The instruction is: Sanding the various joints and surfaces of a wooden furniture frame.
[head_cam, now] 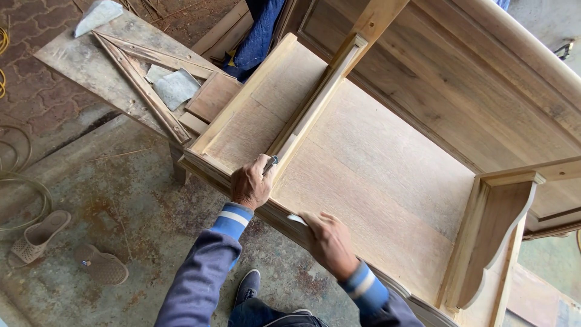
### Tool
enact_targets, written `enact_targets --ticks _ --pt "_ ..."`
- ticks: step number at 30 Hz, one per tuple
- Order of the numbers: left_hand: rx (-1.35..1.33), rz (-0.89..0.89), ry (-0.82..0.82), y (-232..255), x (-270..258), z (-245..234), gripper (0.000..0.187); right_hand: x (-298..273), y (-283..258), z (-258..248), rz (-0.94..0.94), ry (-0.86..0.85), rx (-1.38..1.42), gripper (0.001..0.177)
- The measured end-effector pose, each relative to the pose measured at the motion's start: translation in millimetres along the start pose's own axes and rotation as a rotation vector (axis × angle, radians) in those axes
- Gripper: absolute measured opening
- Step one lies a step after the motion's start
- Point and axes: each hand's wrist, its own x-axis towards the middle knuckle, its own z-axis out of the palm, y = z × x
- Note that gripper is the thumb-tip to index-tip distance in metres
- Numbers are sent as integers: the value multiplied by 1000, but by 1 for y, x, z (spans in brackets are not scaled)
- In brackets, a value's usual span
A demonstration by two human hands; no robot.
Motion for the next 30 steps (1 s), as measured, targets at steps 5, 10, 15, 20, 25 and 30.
enact_targets --ticks 5,10,15,20,25,30 --pt "-81 36 142 -1 0 6 15 -6 -5 -15 9 92 73 22" --pt "9 84 103 -23 6 12 12 44 -16 35 114 -48 -35 15" --pt "270 226 164 -74 17 -12 15 33 -17 15 94 -14 -20 18" --pt "314 350 231 -65 11 -12 19 59 -23 45 107 -23 -11 19" --pt "299 353 214 -58 12 -23 29 75 -35 46 51 4 -43 19" --pt "246 316 237 -57 14 -23 26 45 -28 7 -23 45 0 19"
